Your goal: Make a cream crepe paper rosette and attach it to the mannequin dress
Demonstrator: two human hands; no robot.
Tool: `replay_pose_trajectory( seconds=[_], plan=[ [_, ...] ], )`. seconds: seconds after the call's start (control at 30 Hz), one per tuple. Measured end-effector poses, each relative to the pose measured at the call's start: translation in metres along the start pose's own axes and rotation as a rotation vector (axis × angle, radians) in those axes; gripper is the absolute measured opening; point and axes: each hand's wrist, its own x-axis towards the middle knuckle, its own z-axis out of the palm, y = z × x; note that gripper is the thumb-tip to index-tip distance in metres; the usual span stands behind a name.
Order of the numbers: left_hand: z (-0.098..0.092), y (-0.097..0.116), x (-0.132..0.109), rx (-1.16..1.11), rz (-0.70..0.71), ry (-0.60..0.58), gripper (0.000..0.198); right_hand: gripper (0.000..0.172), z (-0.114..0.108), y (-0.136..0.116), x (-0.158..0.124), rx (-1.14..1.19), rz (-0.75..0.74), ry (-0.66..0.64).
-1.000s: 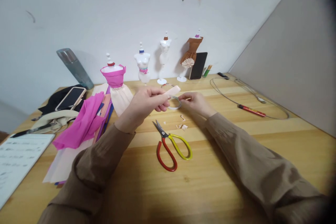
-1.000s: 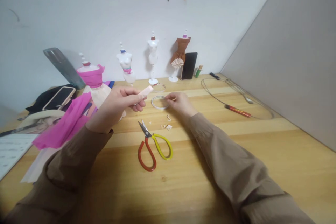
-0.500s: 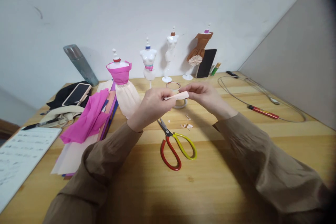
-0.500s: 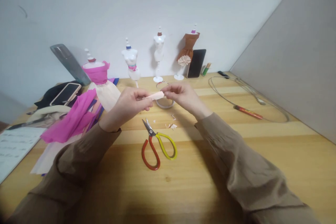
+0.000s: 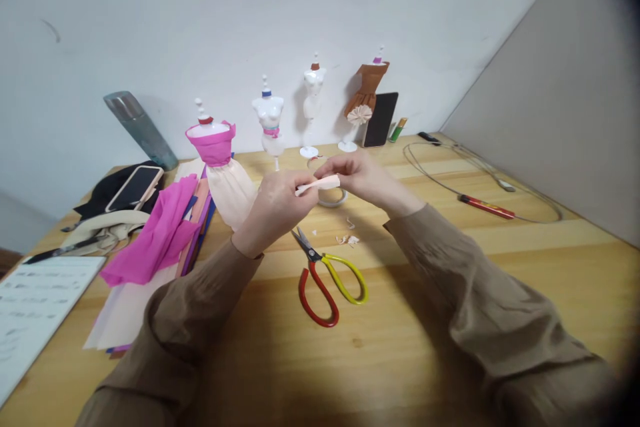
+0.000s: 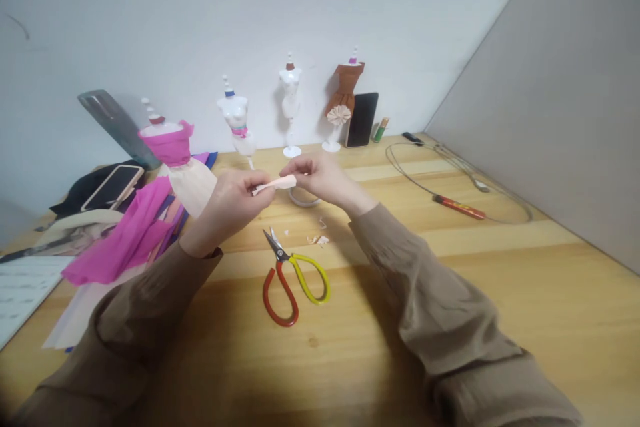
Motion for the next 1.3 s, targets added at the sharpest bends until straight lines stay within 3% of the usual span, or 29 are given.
replay_pose_trajectory(
  seconds=[0.1, 0.23, 0.37, 0.5, 0.77, 0.93, 1.13, 1.3],
  plan=[
    [0.002, -0.002, 0.0, 0.126, 0.058, 0.036, 0.021, 0.014, -0.007, -0.01, -0.012, 0.07, -0.035, 0.049],
    [0.005, -0.005, 0.0, 0.322, 0.089, 0.067, 0.021, 0.026, -0.018, -0.033, -0.028, 0.078, -0.104, -0.011],
    [0.009, -0.006, -0.002, 0.415, 0.126, 0.083, 0.02, 0.032, -0.011, -0.047, -0.035, -0.219, -0.259, -0.016],
    [0.009, -0.004, -0.004, 0.449, 0.156, 0.075, 0.019, 0.021, 0.0, -0.05, -0.038, -0.474, -0.363, 0.052],
    [0.009, -0.001, -0.004, 0.372, 0.15, 0.079, 0.018, 0.012, 0.006, -0.048, -0.039, -0.525, -0.358, 0.08],
    [0.006, 0.0, -0.004, 0.152, 0.102, -0.009, 0.017, 0.009, 0.006, -0.045, -0.037, -0.492, -0.31, 0.097],
    [0.004, -0.003, -0.001, 0.032, 0.105, 0.059, 0.024, 0.006, 0.005, -0.045, -0.036, -0.415, -0.277, 0.118],
    [0.0, -0.002, 0.0, -0.159, 0.057, 0.004, 0.023, 0.007, 0.005, -0.045, -0.036, -0.354, -0.242, 0.131]
  ],
)
